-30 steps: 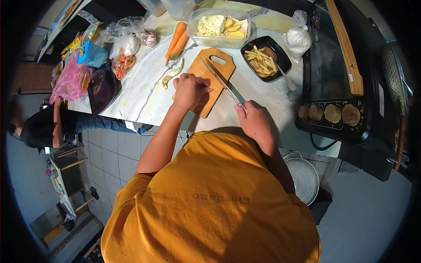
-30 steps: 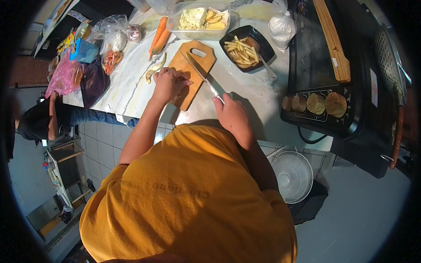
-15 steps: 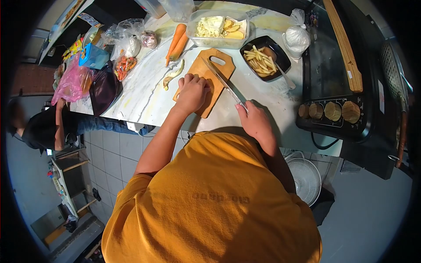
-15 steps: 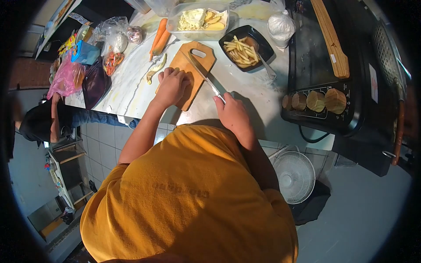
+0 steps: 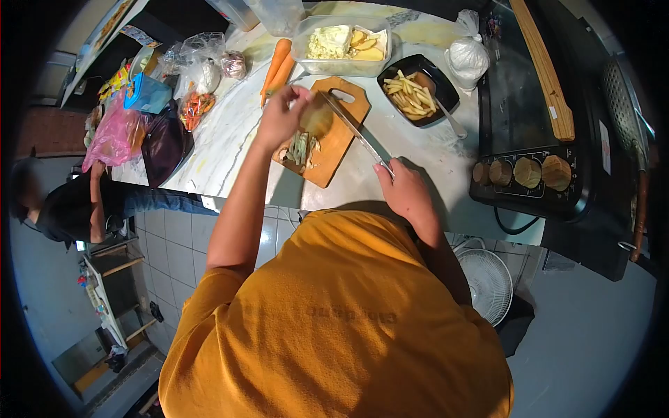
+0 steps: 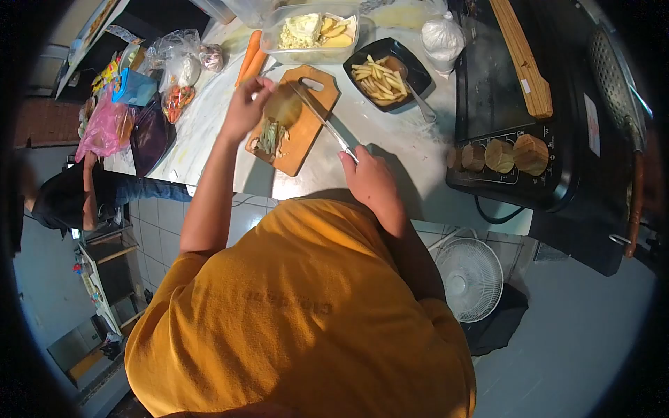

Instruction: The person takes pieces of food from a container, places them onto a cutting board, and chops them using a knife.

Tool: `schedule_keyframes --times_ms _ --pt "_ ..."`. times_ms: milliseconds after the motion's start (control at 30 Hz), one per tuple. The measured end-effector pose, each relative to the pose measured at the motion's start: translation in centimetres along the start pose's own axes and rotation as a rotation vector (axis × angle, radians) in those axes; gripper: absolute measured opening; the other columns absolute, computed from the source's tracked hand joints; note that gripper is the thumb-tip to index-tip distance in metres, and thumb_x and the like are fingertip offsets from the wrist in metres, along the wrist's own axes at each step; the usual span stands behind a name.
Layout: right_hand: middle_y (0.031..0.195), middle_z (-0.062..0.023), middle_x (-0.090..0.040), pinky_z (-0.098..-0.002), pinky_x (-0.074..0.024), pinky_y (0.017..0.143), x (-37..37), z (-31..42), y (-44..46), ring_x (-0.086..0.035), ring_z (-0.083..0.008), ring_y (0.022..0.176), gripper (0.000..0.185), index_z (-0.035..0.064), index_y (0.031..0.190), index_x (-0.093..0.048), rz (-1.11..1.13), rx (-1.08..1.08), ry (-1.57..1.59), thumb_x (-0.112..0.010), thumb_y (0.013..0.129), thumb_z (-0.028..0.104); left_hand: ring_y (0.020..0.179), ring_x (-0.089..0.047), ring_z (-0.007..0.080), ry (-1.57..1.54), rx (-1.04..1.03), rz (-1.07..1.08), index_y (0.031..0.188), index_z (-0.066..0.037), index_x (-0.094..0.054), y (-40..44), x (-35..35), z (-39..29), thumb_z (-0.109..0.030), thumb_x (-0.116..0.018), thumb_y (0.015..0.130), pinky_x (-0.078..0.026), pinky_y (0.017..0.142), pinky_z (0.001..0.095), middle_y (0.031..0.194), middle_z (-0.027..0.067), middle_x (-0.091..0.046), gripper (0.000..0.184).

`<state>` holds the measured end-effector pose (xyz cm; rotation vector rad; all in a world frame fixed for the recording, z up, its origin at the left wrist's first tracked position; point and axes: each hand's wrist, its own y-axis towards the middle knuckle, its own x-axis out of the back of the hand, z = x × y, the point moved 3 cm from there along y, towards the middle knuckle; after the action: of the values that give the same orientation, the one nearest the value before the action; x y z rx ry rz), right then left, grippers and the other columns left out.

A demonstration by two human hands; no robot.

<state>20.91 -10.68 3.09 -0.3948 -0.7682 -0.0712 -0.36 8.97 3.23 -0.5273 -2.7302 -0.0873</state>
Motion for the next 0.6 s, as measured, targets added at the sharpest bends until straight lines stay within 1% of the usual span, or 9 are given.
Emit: schedule_keyframes --times_ms 100,200,300,367,433,467,533,567,600 --pt "0.087 -0.0263 -0.067 -0.0561 -0.0471 0.079 -0.1 -0.2 0.2 -0.062 -0.0491 0.088 0.043 0.0014 0.097 -0.059 0.002 0.003 -0.023 -0.049 0.1 0.043 0.088 -0.056 0.0086 0.062 0.0 -0.079 0.1 0.0 -0.064 4.2 1.4 -1.5 -0.023 -0.066 0.097 -0.044 0.081 0.0247 0.092 0.0007 -0.064 0.023" --pt "0.085 -0.0257 -0.066 -0.0541 -0.0462 0.074 -0.1 -0.6 0.3 -0.061 -0.0487 0.086 0.045 0.0009 0.095 -0.06 -0.05 0.02 -0.013 -0.051 0.099 0.045 0.085 -0.057 0.009 0.093 -0.059 -0.147 0.101 0.001 -0.063 8.3 1.9 -2.4 -0.024 -0.066 0.097 -0.045 0.08 0.024 0.093 0.0015 -0.065 0.025" --pt "0.085 -0.0266 -0.065 -0.0546 -0.0459 0.074 0.2 -0.8 0.3 -0.06 -0.0493 0.086 0.045 0.0007 0.095 -0.06 -0.06 -0.005 -0.014 -0.051 0.099 0.045 0.084 -0.059 0.0099 0.092 -0.04 -0.19 0.101 0.002 -0.063 12.1 1.8 -0.9 -0.024 -0.066 0.097 -0.046 0.079 0.0238 0.093 0.003 -0.067 0.026" --pt "0.087 -0.0277 -0.065 -0.0549 -0.0459 0.075 0.5 -0.8 0.3 -0.06 -0.0497 0.088 0.045 0.0001 0.096 -0.059 -0.031 -0.025 0.008 -0.051 0.099 0.044 0.083 -0.062 0.0119 0.221 -0.045 -0.236 0.102 0.001 -0.063 13.7 1.7 0.4 -0.028 -0.07 0.093 -0.048 0.08 0.0263 0.093 0.0051 -0.069 0.031" --pt "0.087 -0.028 -0.066 -0.055 -0.046 0.075 0.5 -0.9 0.4 -0.06 -0.0498 0.088 0.045 -0.0003 0.096 -0.059 -0.05 -0.014 0.013 -0.051 0.099 0.044 0.084 -0.065 0.0134 0.553 -0.054 -0.318 0.1 0.0 -0.063 13.6 1.4 -0.3 -0.034 -0.075 0.088 -0.048 0.079 0.0284 0.093 0.0067 -0.07 0.038" --pt "0.088 -0.0284 -0.066 -0.055 -0.0461 0.075 0.6 -1.0 0.4 -0.06 -0.05 0.089 0.045 -0.0006 0.096 -0.059 -0.064 -0.003 0.015 -0.051 0.099 0.044 0.084 -0.065 0.0134 0.554 -0.059 -0.313 0.1 0.0 -0.063 13.8 1.4 -0.2 -0.034 -0.075 0.088 -0.048 0.079 0.0284 0.093 0.0067 -0.07 0.038" --pt "0.088 -0.0277 -0.067 -0.0554 -0.0468 0.077 0.7 -0.9 0.4 -0.061 -0.0496 0.089 0.045 0.0 0.098 -0.059 -0.053 -0.011 0.018 -0.05 0.1 0.044 0.084 -0.066 0.0165 0.498 -0.112 -0.318 0.094 -0.013 -0.071 13.6 1.3 0.0 -0.039 -0.074 0.083 -0.031 0.09 0.0424 0.091 0.0002 -0.075 0.029" --pt "0.088 -0.027 -0.067 -0.0558 -0.0475 0.079 0.7 -0.9 0.4 -0.062 -0.0492 0.089 0.044 0.0006 0.099 -0.059 -0.039 -0.014 0.015 -0.048 0.1 0.044 0.084 -0.066 0.0165 0.499 -0.113 -0.312 0.094 -0.013 -0.071 13.6 1.3 0.1 -0.039 -0.074 0.083 -0.031 0.09 0.0424 0.091 0.0002 -0.075 0.029" --pt "0.088 -0.027 -0.067 -0.0558 -0.0475 0.079 0.8 -0.9 0.4 -0.062 -0.0492 0.089 0.044 0.0006 0.099 -0.059 -0.039 -0.018 0.017 -0.048 0.1 0.044 0.082 -0.067 0.0153 0.533 -0.066 -0.269 0.094 -0.01 -0.072 12.8 1.2 -1.3 -0.039 -0.076 0.083 -0.04 0.084 0.0355 0.089 0.0012 -0.074 0.032"
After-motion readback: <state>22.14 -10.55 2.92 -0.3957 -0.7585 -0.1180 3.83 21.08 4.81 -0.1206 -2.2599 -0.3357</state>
